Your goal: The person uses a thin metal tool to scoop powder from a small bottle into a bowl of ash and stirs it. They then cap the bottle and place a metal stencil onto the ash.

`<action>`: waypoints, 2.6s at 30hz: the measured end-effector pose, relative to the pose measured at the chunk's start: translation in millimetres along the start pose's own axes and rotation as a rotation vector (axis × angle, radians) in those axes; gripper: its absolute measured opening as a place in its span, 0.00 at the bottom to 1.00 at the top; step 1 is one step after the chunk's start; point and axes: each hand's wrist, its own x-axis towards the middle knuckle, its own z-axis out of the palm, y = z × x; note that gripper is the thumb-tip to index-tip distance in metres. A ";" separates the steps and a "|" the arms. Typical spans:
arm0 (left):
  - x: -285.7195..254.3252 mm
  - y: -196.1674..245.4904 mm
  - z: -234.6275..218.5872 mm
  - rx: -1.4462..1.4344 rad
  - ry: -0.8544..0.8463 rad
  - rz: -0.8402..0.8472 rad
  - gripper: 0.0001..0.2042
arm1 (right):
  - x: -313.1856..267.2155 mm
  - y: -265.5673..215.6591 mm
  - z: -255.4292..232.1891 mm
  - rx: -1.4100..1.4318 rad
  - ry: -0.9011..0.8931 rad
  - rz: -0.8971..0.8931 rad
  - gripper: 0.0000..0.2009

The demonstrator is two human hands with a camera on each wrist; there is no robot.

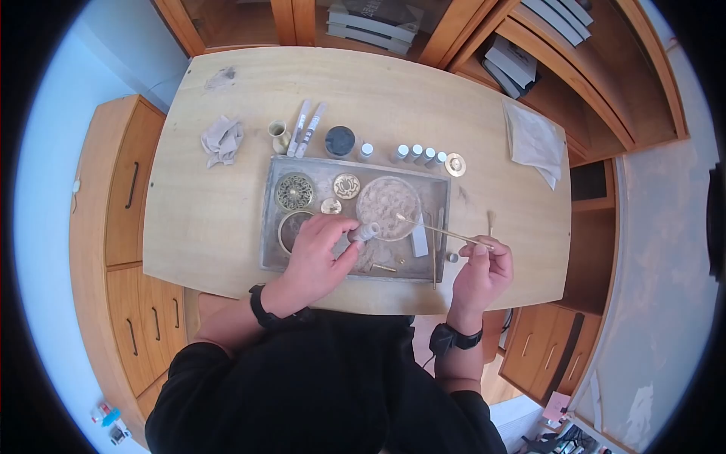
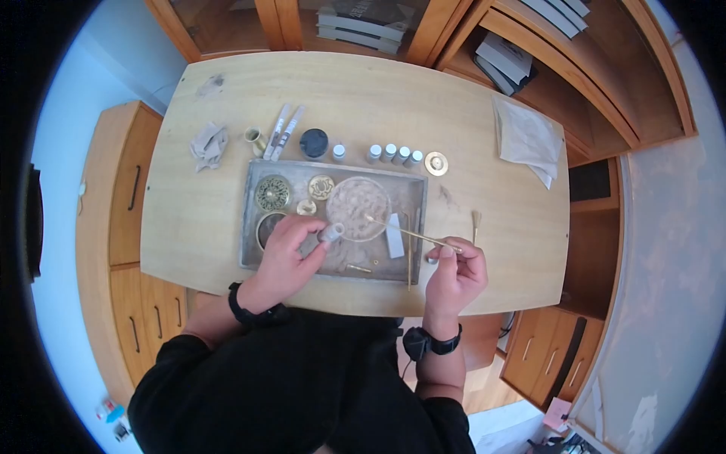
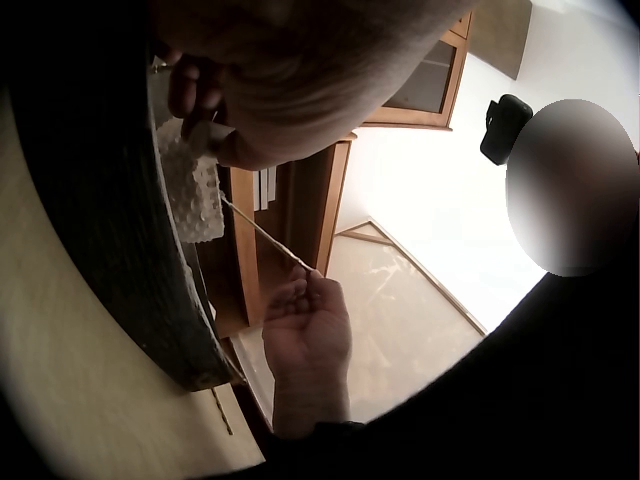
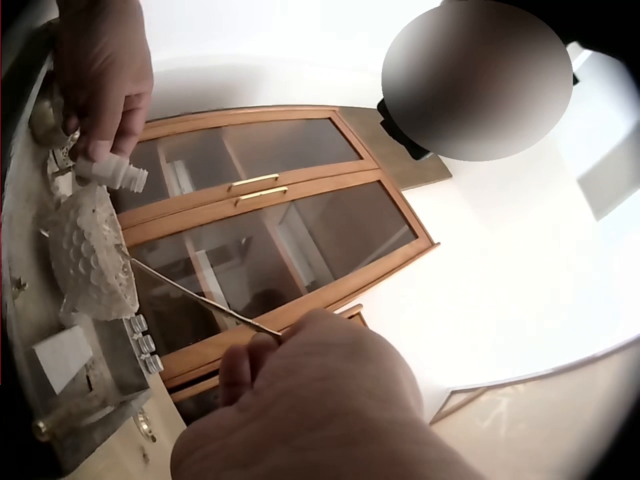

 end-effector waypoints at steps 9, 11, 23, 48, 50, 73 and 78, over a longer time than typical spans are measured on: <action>0.2 1.8 -0.7 0.007 -0.012 -0.009 0.13 | 2.8 -7.6 2.0 0.151 -0.051 0.039 0.02; 0.2 1.7 -0.3 0.003 -0.013 -0.006 0.12 | 3.0 -8.0 2.6 0.126 -0.076 0.037 0.02; -0.2 1.7 -1.6 -0.006 -0.018 -0.017 0.13 | 3.1 -13.3 8.6 0.121 -0.121 0.028 0.02; 0.3 2.7 -0.7 -0.005 -0.013 -0.008 0.13 | 0.0 7.7 -1.0 -0.013 -0.082 0.116 0.03; 0.4 2.7 -0.7 -0.004 -0.010 -0.005 0.12 | -0.7 8.0 -1.0 -0.022 -0.076 0.113 0.03; -0.3 1.7 -1.0 0.000 -0.020 0.001 0.13 | 0.6 -10.8 7.6 0.150 -0.096 0.044 0.03; -0.7 0.6 -0.3 0.002 -0.022 0.001 0.13 | -1.0 -16.5 10.9 0.059 -0.149 -0.024 0.04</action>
